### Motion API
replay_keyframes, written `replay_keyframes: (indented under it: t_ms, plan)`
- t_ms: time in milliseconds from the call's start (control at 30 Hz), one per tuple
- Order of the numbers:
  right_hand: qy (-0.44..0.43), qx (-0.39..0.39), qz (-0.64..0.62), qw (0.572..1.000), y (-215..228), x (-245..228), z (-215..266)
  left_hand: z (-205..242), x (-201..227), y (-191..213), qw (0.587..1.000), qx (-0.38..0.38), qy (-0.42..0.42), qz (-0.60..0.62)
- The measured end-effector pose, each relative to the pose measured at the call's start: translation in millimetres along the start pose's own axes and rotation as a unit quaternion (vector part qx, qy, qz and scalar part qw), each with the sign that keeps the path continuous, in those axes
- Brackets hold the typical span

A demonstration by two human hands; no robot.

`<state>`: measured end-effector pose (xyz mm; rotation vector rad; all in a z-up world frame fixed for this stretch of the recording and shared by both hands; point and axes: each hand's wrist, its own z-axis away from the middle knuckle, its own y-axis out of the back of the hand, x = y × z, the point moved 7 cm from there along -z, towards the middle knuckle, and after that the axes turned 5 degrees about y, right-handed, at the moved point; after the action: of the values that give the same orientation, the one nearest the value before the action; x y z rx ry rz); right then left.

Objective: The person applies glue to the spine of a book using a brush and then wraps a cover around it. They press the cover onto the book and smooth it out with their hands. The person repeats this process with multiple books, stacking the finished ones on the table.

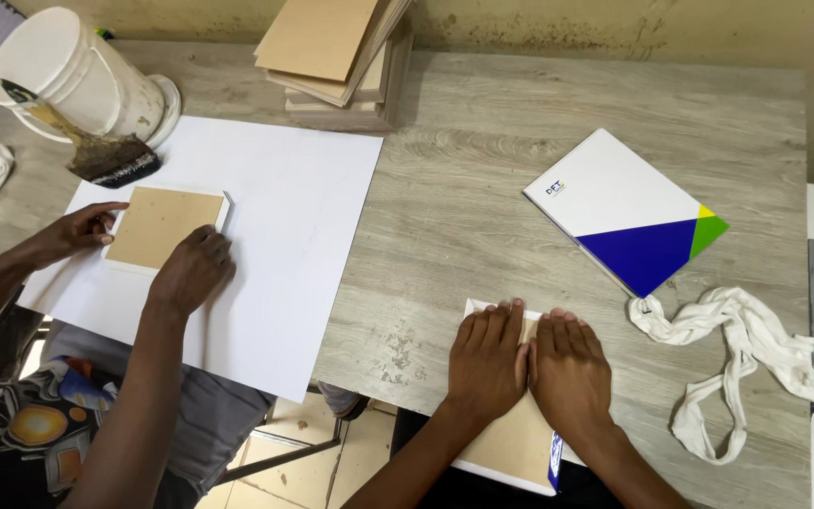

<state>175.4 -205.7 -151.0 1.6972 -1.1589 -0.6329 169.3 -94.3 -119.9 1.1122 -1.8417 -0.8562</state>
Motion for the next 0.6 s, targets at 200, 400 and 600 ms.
replay_keyframes:
  t_ms: [200,400,600]
  plan:
    - [0.010,-0.032,-0.008,0.999,19.3,-16.1,43.2,23.5,-7.9,-3.2,0.994,-0.080,-0.063,0.043]
    - [-0.143,-0.218,-0.241,0.935,19.4,29.9,55.4,40.9,-14.0,4.1,0.981,-0.157,-0.075,0.090]
    - [-0.197,0.002,-0.153,0.969,-24.2,129.8,45.9,51.3,-18.6,10.6,0.984,-0.127,-0.077,0.101]
